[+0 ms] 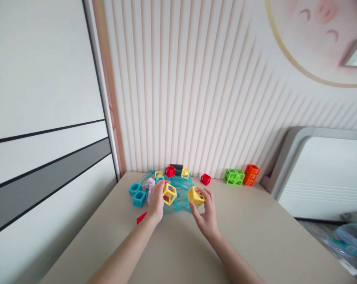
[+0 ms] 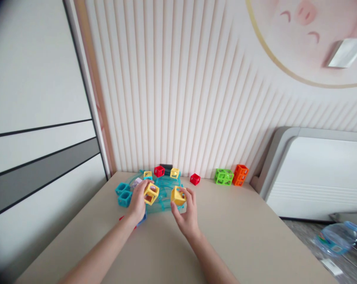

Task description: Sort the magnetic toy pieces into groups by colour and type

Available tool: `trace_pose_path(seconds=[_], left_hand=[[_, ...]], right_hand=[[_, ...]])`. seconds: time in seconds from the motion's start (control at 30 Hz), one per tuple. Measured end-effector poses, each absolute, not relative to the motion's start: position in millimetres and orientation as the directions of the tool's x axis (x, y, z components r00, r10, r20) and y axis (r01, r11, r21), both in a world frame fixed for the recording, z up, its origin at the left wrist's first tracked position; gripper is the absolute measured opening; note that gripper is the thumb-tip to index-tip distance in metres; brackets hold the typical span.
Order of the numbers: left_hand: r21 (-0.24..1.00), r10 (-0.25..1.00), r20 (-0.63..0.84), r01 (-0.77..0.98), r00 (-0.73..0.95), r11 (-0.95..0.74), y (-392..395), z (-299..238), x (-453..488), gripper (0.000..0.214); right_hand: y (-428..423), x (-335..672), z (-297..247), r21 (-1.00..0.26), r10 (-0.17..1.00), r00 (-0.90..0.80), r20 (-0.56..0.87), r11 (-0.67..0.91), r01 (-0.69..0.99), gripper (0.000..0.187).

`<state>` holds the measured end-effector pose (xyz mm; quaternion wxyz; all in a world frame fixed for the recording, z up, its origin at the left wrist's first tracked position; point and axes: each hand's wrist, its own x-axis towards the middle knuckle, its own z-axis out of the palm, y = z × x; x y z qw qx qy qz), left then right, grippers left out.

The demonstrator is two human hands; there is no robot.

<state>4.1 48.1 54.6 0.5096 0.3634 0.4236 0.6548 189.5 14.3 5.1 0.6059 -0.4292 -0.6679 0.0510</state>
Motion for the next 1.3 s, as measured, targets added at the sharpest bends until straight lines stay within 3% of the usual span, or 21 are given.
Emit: trace_pose_path(seconds=[0.13, 0.33, 0.77, 1.07, 1.3], left_hand=[[0.959, 0.968, 0.150, -0.208, -0.200, -0.192, 40, 43, 13, 0.045], [0.933, 0.934, 0.327, -0.108, -0.143, -0.343, 28, 25, 13, 0.036], [0.926, 0.967, 0.253, -0.288, -0.012, -0.245, 13, 20, 25, 0.045], [0.922, 0.973, 0.230, -0.316, -0.019, -0.224, 13, 11, 28, 0.040], [0.941, 0.976, 0.219, -0.261, -0.014, -0.215, 15, 6, 29, 0.040]], right_hand=[[13, 179, -4, -0.655, 0.644, 0.185, 0.742, 0.639, 0.403, 0.042], [2, 187, -11, -0.644, 0.690, 0.023, 0.723, 0.661, 0.384, 0.038], [1, 188, -6, -0.652, 0.714, 0.039, 0.699, 0.614, 0.445, 0.035], [5, 187, -15, -0.821, 0.808, 0.196, 0.556, 0.497, 0.281, 0.050], [6, 187, -8, -0.845, 0.807, 0.260, 0.530, 0.475, 0.247, 0.037]])
